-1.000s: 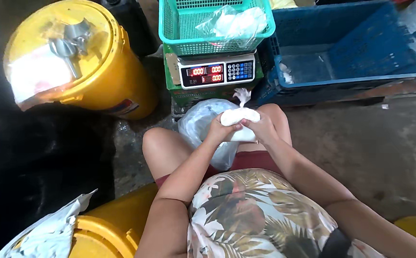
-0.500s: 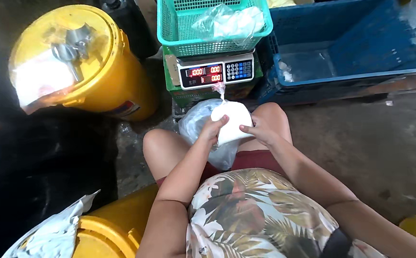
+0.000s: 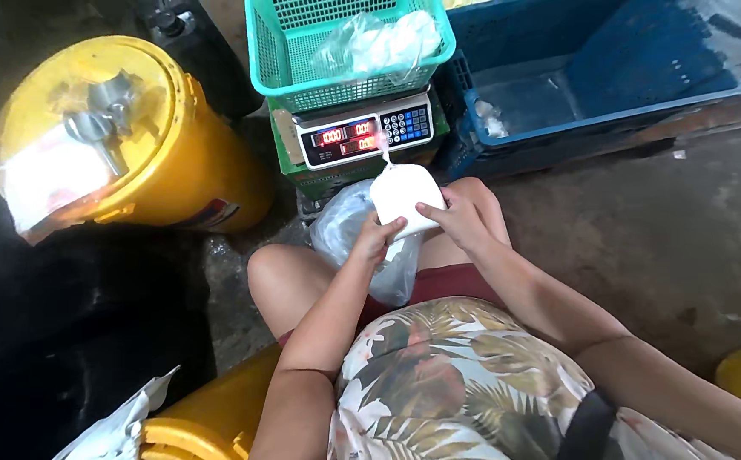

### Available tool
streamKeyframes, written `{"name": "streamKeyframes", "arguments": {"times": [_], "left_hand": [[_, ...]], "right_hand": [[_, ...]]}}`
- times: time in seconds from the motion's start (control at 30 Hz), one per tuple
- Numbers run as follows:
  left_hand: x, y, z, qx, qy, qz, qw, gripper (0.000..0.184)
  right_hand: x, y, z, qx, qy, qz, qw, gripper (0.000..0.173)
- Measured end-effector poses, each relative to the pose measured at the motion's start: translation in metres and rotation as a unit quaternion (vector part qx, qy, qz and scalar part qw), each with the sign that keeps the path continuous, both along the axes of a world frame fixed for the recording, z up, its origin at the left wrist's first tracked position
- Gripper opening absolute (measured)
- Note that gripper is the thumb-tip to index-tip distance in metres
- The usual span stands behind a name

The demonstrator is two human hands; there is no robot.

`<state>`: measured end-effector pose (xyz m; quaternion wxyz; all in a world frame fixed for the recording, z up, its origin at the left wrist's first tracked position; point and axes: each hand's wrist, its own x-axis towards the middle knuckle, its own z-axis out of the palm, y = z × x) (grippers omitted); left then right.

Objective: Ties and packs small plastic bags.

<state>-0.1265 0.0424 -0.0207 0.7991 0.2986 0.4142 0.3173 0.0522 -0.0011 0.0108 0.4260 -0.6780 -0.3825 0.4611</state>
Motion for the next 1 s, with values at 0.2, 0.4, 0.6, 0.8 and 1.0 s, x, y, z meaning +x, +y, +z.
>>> {"name": "streamKeyframes", "arguments": {"times": [0.2, 0.4, 0.6, 0.8, 1.0], "left_hand": [[0.004, -0.004, 0.004, 0.042, 0.075, 0.017, 0.996, 0.046], [0.002, 0.002, 0.001, 0.090, 0.105, -0.008, 0.990, 0.054], [0.001, 0.002, 0.004, 0.114, 0.065, -0.039, 0.991, 0.054], [-0.002, -0.001, 0.004, 0.128, 0.093, -0.045, 0.986, 0.048], [0.004, -0.003, 0.005, 0.142, 0.066, -0.009, 0.988, 0.057]], "right_hand": [[0.008, 0.003, 0.008, -0.128, 0.141, 0.064, 0.980, 0.066], [0.002, -0.004, 0.003, -0.067, 0.113, 0.024, 0.991, 0.051], [0.008, -0.001, 0.004, -0.054, 0.163, -0.015, 0.985, 0.048], [0.015, 0.000, 0.007, -0.056, 0.178, 0.044, 0.982, 0.060], [0.021, 0.007, 0.014, -0.014, 0.162, 0.067, 0.984, 0.060]]}}
